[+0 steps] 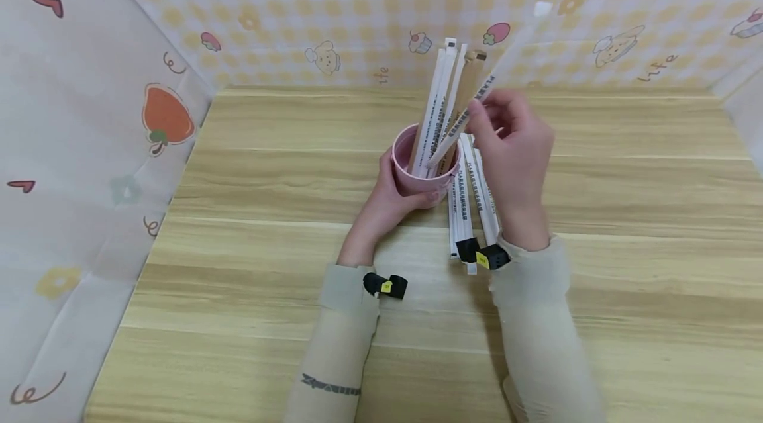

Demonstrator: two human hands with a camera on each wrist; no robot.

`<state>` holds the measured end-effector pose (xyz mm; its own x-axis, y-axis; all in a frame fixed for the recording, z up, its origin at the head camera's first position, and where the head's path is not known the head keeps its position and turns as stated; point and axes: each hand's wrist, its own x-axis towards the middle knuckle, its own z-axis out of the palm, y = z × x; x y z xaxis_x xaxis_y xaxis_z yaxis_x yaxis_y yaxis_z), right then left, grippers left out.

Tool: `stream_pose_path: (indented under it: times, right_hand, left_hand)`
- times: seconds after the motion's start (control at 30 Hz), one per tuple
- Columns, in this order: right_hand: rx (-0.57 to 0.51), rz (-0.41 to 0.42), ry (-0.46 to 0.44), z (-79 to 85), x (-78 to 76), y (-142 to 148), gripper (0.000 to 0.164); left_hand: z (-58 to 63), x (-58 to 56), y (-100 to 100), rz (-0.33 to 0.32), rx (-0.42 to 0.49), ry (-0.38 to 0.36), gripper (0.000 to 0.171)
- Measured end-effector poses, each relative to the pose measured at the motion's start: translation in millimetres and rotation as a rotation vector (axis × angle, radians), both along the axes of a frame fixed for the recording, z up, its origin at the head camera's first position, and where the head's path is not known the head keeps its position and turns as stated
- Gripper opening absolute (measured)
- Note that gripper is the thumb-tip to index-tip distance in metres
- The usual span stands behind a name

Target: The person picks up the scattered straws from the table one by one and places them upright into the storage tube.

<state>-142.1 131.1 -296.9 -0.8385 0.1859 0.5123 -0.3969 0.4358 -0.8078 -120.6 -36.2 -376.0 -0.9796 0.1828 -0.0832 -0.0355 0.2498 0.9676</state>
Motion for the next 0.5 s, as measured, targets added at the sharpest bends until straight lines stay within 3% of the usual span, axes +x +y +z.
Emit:
stream_pose_path:
  times: [0.5]
  right_hand:
    - [0.167, 0.082, -0.086, -26.0, -11.3, -14, 0.030]
  left_hand:
    - [0.9, -0.2, 0, 0.011, -0.011, -0.023, 0.100]
